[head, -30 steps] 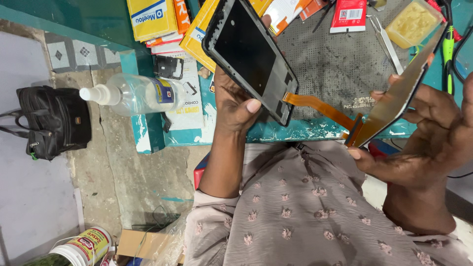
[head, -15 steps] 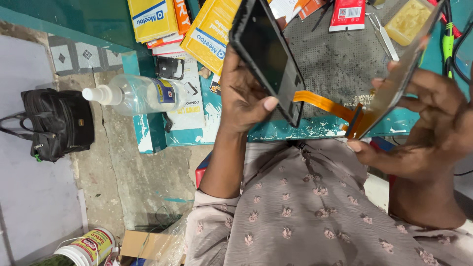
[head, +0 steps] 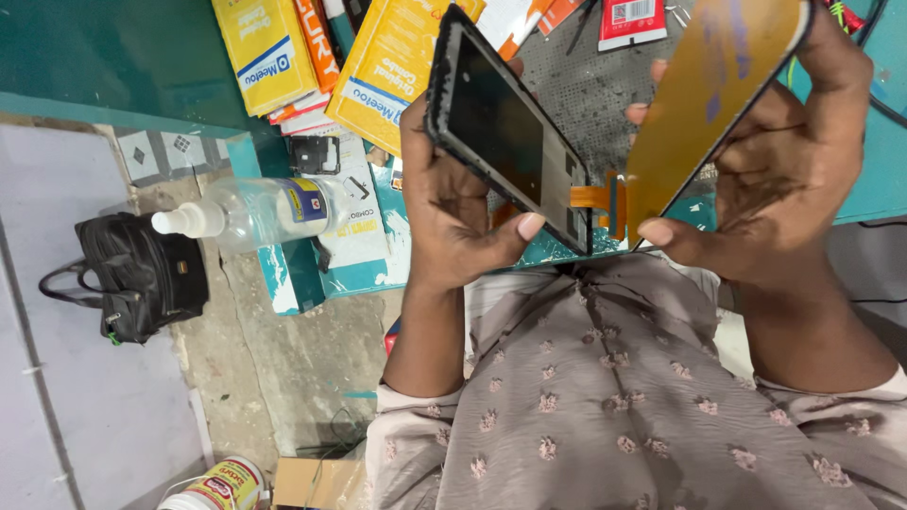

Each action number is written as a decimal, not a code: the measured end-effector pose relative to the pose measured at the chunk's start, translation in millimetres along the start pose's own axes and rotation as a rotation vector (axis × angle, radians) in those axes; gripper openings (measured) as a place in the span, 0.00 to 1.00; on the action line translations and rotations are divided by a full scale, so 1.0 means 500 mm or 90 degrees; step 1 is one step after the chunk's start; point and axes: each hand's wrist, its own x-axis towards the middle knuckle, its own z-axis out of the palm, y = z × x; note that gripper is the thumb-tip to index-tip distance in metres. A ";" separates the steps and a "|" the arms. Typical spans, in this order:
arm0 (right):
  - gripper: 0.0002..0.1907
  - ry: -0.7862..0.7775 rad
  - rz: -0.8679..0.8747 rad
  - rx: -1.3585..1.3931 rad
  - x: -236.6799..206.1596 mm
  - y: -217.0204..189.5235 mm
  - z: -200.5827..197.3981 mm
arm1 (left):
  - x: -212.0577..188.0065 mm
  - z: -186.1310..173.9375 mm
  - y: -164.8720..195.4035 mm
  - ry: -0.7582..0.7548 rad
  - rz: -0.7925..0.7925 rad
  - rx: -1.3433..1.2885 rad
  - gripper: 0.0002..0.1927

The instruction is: The person disassembles a smartphone on a repair workbench, prying open the back cover and removing the old battery. They fit a new replacement battery into the phone body, reassemble it, then power the phone on and tap the screen to test it.

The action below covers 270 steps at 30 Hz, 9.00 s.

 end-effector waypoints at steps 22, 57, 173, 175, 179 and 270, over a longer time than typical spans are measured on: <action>0.67 -0.115 -0.061 -0.101 0.045 -0.042 0.019 | 0.002 0.013 0.012 -0.015 -0.015 0.003 0.49; 0.52 -0.169 0.033 -0.034 0.063 -0.030 0.045 | -0.004 0.011 -0.018 -0.019 -0.035 -0.001 0.51; 0.14 -0.025 -0.192 -0.310 0.034 0.008 0.142 | -0.014 0.099 -0.112 0.168 0.059 -0.089 0.64; 0.14 -0.028 -0.195 -0.326 0.033 0.008 0.141 | -0.015 0.100 -0.113 0.167 0.063 -0.080 0.64; 0.14 -0.031 -0.201 -0.322 0.033 0.009 0.140 | -0.012 0.101 -0.117 0.165 0.074 -0.076 0.63; 0.22 -0.286 -0.307 -0.216 0.057 -0.015 0.026 | 0.046 0.024 -0.043 0.081 -0.247 -0.641 0.44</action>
